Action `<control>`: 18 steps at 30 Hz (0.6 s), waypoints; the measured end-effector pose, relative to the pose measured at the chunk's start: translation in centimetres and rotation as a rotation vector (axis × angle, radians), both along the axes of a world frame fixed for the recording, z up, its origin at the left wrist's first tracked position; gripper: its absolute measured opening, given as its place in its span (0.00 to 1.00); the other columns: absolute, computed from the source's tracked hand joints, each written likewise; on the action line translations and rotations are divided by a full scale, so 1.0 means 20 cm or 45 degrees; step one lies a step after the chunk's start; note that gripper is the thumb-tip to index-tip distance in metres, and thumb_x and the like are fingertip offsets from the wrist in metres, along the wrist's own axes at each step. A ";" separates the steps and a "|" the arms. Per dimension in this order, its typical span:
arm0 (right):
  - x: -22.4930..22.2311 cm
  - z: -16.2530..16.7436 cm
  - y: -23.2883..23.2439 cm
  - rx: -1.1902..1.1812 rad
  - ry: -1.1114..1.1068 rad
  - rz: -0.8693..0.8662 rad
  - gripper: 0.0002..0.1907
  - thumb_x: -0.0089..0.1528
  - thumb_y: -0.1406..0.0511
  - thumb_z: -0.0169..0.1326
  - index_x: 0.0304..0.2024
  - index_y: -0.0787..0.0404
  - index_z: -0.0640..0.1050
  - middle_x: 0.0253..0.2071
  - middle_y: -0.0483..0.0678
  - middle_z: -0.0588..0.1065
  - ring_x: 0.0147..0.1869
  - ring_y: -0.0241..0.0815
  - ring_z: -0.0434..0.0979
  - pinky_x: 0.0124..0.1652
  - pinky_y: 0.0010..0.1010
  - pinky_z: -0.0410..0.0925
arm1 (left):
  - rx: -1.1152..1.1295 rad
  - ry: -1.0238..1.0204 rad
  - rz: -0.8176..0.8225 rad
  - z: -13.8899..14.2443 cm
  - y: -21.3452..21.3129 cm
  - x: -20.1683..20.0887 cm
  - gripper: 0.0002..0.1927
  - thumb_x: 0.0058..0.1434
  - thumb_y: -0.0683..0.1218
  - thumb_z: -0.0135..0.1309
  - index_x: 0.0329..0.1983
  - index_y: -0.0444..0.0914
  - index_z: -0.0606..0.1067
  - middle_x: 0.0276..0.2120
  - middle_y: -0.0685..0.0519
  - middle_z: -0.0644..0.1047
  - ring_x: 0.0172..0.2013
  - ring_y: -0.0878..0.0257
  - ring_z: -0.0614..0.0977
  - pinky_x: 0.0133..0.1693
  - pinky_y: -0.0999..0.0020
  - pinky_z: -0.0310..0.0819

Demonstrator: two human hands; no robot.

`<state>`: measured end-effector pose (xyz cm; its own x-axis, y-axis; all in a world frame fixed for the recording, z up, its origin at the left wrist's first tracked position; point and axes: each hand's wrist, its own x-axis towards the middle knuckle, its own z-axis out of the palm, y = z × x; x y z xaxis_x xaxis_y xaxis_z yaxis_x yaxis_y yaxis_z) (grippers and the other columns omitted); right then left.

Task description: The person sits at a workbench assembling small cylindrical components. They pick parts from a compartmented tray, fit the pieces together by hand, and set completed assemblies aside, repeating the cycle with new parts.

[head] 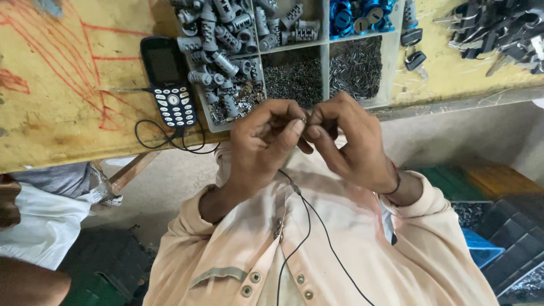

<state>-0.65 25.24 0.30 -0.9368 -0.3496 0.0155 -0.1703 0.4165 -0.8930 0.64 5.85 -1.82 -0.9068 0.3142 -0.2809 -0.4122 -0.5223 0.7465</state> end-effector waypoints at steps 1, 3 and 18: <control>0.02 -0.02 0.01 -0.006 -0.014 0.013 0.07 0.67 0.73 0.57 0.46 0.66 0.73 0.38 0.50 0.73 0.35 0.39 0.71 0.36 0.29 0.66 | -0.012 0.010 -0.042 0.00 -0.01 0.00 0.12 0.76 0.42 0.53 0.55 0.28 0.71 0.47 0.48 0.78 0.43 0.66 0.82 0.48 0.67 0.85; 0.04 -0.03 0.04 -0.017 -0.048 0.029 0.06 0.68 0.72 0.56 0.46 0.65 0.73 0.39 0.49 0.72 0.36 0.40 0.71 0.38 0.30 0.67 | -0.032 0.021 -0.136 -0.01 -0.03 0.01 0.12 0.75 0.42 0.52 0.55 0.28 0.71 0.46 0.48 0.78 0.46 0.65 0.82 0.49 0.67 0.86; 0.11 -0.10 0.03 -0.089 0.014 -0.090 0.08 0.69 0.72 0.57 0.47 0.66 0.72 0.40 0.49 0.74 0.40 0.40 0.74 0.41 0.29 0.70 | -0.170 0.214 -0.064 0.00 -0.02 0.02 0.09 0.76 0.41 0.53 0.53 0.29 0.72 0.46 0.49 0.77 0.42 0.67 0.83 0.48 0.70 0.85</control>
<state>1.46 25.92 -1.61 -0.9587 -0.2804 0.0478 -0.1525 0.3649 -0.9185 1.04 5.40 -1.76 -0.9284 0.3305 -0.1696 -0.2995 -0.3958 0.8681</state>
